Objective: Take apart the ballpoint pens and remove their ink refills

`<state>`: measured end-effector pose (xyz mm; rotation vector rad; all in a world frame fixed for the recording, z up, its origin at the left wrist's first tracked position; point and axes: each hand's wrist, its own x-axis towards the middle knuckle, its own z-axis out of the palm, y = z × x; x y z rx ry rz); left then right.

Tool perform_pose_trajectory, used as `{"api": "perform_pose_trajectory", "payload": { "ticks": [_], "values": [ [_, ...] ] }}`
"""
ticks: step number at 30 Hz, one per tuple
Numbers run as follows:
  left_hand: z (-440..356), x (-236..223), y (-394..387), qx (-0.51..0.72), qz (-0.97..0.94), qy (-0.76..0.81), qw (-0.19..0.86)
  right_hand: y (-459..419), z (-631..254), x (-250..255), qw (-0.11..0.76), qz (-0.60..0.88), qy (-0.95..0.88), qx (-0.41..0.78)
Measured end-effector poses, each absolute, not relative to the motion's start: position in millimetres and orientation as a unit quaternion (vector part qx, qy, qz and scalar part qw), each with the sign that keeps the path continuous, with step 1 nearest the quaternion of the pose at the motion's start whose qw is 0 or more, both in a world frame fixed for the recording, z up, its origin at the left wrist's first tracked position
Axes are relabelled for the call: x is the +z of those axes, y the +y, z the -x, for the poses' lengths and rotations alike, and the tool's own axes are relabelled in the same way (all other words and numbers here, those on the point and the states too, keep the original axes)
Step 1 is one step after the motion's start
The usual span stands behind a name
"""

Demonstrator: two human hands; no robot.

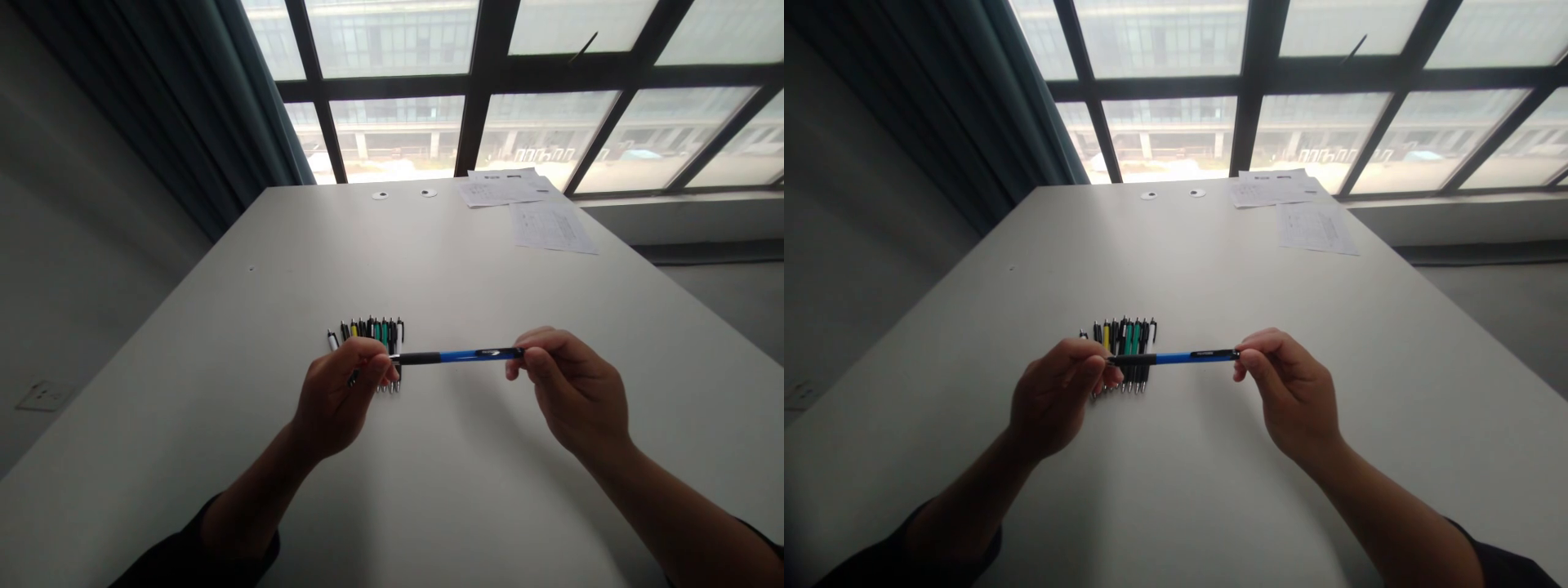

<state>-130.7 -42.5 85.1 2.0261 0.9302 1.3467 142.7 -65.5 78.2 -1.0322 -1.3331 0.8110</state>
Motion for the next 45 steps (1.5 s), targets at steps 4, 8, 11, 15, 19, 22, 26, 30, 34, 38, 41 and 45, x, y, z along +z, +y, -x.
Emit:
{"api": "perform_pose_trajectory", "payload": {
  "ticks": [4, 8, 11, 15, 19, 22, 26, 30, 34, 38, 41, 45],
  "values": [
    [130.0, 86.3, -42.2, 0.497, -0.754, 0.348, 0.253, -65.8, -141.9, 78.6, 0.586, 0.441, -0.587, 0.342],
    [129.5, 86.9, -42.5, 0.495, -0.754, 0.354, 0.247, -66.4, -142.0, 79.0, 0.583, 0.443, -0.587, 0.345],
    [129.1, 87.1, -42.8, 0.496, -0.756, 0.35, 0.245, -66.5, -141.4, 79.0, 0.574, 0.451, -0.596, 0.335],
    [128.8, 85.6, -43.0, 0.495, -0.754, 0.353, 0.25, -66.3, -140.2, 78.8, 0.558, 0.465, -0.61, 0.316],
    [128.5, 83.9, -42.9, 0.495, -0.754, 0.349, 0.256, -67.1, -140.3, 79.7, 0.547, 0.476, -0.618, 0.302],
    [128.4, 82.9, -43.1, 0.494, -0.754, 0.348, 0.257, -67.6, -140.6, 81.1, 0.541, 0.483, -0.622, 0.295],
    [128.6, 81.1, -43.5, 0.49, -0.752, 0.354, 0.263, -67.5, -140.6, 82.1, 0.528, 0.5, -0.626, 0.283],
    [128.6, 80.0, -43.2, 0.488, -0.751, 0.359, 0.262, -67.6, -140.0, 82.4, 0.517, 0.506, -0.631, 0.279],
    [127.8, 79.6, -42.7, 0.488, -0.752, 0.359, 0.26, -67.5, -139.2, 83.3, 0.512, 0.51, -0.636, 0.27],
    [126.9, 80.3, -42.6, 0.485, -0.753, 0.361, 0.26, -67.5, -139.7, 83.5, 0.503, 0.52, -0.638, 0.265],
    [126.4, 81.3, -42.7, 0.482, -0.754, 0.364, 0.258, -67.7, -140.4, 82.4, 0.492, 0.526, -0.638, 0.271],
    [125.8, 81.8, -42.7, 0.481, -0.754, 0.366, 0.255, -67.3, -140.8, 80.5, 0.479, 0.536, -0.638, 0.277]
  ]
}}
